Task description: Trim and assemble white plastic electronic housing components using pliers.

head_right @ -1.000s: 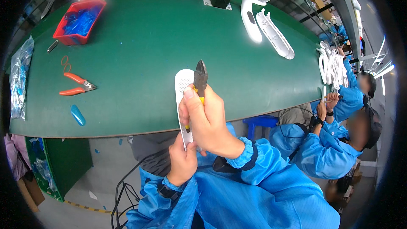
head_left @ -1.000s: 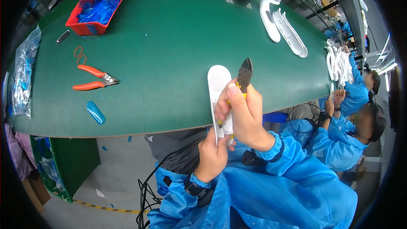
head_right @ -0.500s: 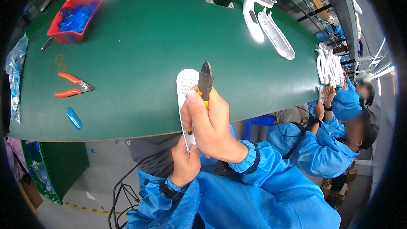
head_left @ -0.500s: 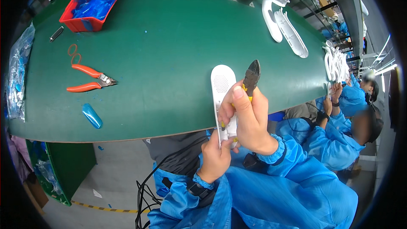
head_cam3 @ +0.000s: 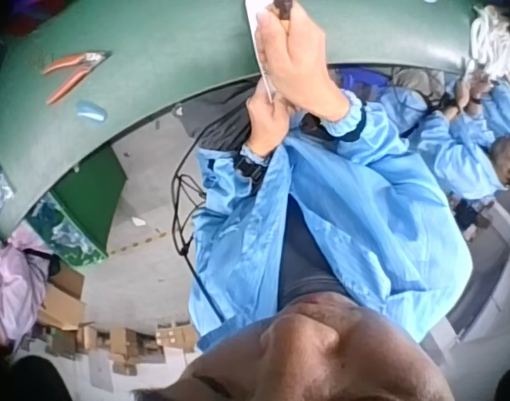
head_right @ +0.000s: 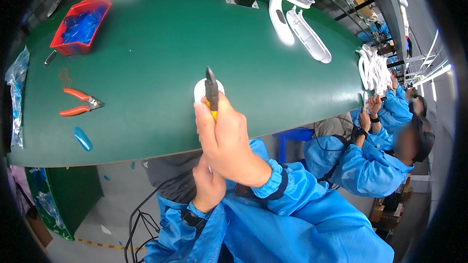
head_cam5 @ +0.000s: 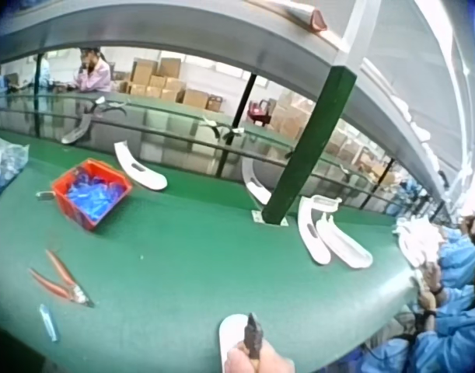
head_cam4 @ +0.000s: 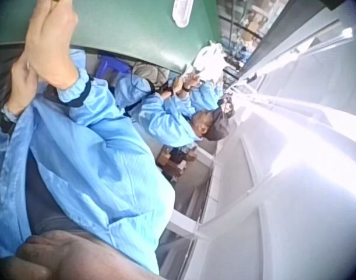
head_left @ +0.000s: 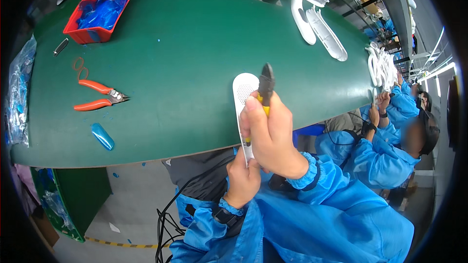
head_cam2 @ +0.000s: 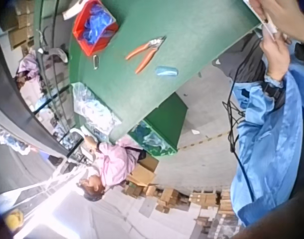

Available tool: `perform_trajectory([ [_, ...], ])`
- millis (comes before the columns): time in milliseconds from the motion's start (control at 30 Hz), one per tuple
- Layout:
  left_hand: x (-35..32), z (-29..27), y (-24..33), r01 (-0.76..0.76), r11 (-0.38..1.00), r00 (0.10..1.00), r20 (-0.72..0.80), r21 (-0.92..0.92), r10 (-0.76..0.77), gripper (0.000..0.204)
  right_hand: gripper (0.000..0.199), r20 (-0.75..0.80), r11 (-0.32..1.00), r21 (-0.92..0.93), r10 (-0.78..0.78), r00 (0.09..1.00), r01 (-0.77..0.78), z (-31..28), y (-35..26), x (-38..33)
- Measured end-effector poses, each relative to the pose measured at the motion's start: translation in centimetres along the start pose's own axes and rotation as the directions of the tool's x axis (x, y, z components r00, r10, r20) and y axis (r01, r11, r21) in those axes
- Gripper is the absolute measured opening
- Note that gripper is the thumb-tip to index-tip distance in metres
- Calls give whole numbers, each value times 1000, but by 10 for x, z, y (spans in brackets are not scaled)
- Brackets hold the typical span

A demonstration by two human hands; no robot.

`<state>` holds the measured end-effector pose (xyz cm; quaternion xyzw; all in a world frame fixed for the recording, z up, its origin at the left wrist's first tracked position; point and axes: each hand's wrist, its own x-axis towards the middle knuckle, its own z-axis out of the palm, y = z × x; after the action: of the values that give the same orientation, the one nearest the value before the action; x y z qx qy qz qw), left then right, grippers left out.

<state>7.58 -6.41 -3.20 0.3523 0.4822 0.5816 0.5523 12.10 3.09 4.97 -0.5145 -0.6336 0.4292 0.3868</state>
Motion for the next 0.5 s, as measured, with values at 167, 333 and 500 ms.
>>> perform_trajectory([
  [167,-1,3,-7,38,992,999,33,-122,-34,17,22,65,996,85,4,998,-10,-19,1,17],
  [333,-2,2,-4,68,992,997,41,-103,-64,19,27,161,957,258,94,983,-133,-26,4,14],
  [500,-2,2,-8,66,991,998,9,-120,-65,16,22,149,981,162,79,986,-103,-21,5,9],
])
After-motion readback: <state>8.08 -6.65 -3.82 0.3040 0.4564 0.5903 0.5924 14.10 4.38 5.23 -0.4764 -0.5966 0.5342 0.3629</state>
